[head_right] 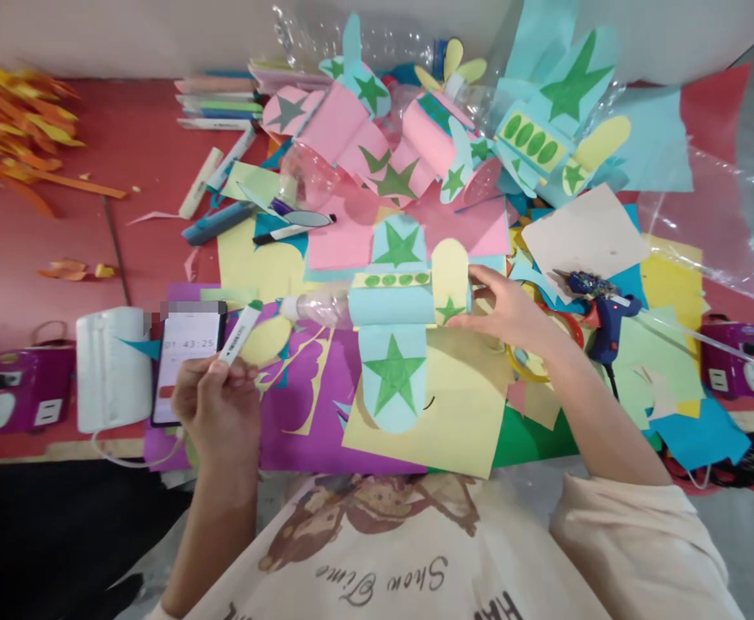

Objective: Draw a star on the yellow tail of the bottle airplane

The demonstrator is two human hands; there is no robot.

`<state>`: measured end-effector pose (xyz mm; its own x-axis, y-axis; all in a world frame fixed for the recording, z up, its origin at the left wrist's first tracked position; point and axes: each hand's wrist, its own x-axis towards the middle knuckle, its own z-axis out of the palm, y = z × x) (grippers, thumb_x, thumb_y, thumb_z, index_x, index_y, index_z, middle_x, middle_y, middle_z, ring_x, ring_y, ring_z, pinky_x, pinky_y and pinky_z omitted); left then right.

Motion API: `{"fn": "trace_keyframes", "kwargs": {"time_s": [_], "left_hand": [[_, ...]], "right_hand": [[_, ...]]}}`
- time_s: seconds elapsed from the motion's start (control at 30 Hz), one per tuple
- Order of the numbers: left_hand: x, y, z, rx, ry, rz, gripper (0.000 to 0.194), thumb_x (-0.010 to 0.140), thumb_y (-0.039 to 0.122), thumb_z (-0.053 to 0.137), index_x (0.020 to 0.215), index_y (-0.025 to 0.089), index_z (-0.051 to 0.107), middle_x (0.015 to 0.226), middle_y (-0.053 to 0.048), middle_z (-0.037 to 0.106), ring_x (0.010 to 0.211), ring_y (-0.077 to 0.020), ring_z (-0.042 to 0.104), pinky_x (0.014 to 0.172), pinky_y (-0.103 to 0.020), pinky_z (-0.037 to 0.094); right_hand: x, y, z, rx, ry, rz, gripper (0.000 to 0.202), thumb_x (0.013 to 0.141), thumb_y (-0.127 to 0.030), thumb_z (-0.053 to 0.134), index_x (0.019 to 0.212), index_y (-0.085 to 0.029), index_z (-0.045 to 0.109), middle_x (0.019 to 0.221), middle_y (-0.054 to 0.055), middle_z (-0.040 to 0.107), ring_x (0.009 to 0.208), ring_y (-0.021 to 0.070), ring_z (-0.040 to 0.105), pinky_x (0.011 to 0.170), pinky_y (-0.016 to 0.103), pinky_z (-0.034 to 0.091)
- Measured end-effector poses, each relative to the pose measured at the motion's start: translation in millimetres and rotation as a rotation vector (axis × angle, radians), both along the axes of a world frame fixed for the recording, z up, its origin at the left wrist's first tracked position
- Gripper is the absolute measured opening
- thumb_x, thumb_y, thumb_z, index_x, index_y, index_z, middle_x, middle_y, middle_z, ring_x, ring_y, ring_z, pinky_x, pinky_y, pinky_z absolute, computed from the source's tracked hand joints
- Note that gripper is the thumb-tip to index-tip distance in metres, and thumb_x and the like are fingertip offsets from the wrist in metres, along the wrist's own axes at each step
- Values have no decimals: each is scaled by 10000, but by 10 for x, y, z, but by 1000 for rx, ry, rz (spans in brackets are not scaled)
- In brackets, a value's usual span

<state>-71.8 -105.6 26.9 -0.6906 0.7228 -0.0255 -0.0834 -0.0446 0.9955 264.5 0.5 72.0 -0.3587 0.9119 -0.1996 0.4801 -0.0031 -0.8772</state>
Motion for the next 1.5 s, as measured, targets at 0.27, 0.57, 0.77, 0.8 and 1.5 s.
{"fn": "trace_keyframes", "kwargs": {"time_s": [0.27,0.57,0.77,0.8,1.5], "left_hand": [[128,10,9,22,-7,44,130,672,318,628,753,218,606,544,61,561,527,-103,513,561,-245,444],[26,73,-71,-258,359,-109,220,831,252,547,1014,220,665,860,-15,681,776,-161,645,794,-336,540],[-83,135,-90,-312,953,-301,383,888,288,523,1262,221,574,1422,-125,498,1367,-307,407,1142,-517,329],[-52,144,-81,-309,987,-322,384,897,300,522,1271,227,564,1449,-128,468,1381,-310,390,1145,-526,322],[655,758,80,-241,1417,-951,373,948,246,452,1305,239,558,1516,-131,421,1415,-315,385,1101,-535,407]], "right_hand": [[-193,754,346,332,281,-28,579,606,-375,851,1135,-273,640,1128,18,704,1078,260,657,987,482,530],[-393,1075,456,919,-381,-345,800,879,-600,429,1484,-93,303,1576,131,293,1486,304,203,1145,401,258],[-433,194,109,701,-293,1,325,951,-345,456,1246,-252,553,1333,94,603,1272,255,548,1051,467,476],[-426,81,22,623,-289,65,302,950,-335,459,1217,-251,572,1262,92,647,1214,255,590,1035,473,491],[-140,-633,-359,557,-376,369,472,935,-466,490,1353,-248,510,1453,108,517,1365,280,461,1082,528,438]]}}
